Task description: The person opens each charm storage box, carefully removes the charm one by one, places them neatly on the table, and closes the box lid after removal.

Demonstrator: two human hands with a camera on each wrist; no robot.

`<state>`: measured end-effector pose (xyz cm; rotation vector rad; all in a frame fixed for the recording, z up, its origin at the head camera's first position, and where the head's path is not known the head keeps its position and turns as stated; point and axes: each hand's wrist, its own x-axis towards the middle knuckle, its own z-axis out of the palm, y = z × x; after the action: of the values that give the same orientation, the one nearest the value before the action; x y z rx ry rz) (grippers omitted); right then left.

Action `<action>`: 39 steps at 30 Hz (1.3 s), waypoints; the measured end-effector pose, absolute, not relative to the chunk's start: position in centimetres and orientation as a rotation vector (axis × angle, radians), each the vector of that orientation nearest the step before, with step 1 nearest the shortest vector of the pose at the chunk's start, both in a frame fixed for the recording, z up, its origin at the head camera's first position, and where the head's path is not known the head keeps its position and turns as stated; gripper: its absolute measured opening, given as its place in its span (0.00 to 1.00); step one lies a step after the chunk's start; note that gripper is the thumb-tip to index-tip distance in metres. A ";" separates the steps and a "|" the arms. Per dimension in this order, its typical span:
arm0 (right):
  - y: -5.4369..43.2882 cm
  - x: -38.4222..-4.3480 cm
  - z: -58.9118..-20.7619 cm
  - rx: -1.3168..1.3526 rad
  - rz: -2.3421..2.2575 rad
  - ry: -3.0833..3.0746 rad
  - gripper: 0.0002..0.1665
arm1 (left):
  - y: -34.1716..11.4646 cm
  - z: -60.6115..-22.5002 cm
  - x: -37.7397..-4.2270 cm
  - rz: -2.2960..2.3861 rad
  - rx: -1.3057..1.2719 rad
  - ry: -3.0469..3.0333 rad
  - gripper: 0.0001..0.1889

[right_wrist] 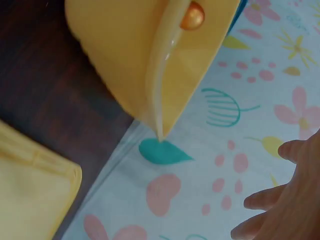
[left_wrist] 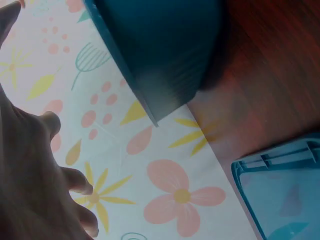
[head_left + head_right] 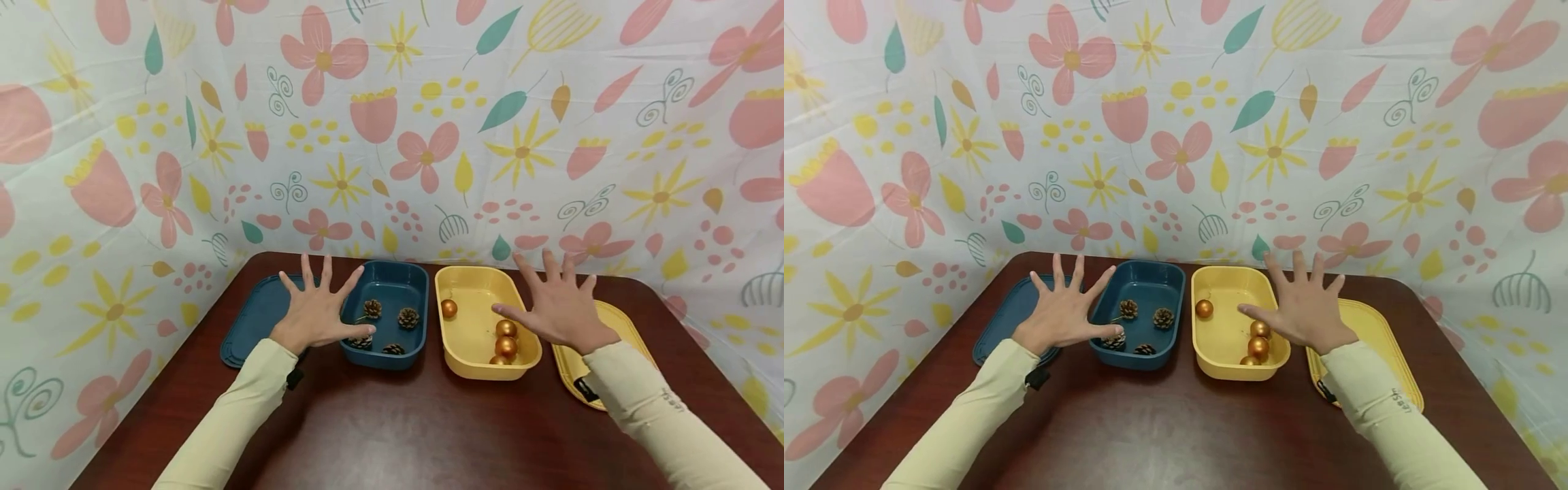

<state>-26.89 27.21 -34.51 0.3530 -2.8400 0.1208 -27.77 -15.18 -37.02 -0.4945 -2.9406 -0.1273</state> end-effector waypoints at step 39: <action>17.7 -29.6 -37.1 0.503 0.260 -2.824 0.64 | -17.4 -38.4 -27.0 -0.123 -0.397 -3.024 0.59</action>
<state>-29.55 17.68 -37.11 0.5033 -2.8244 0.2600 -27.01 -17.38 -38.37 -0.3966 -3.0239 -0.1229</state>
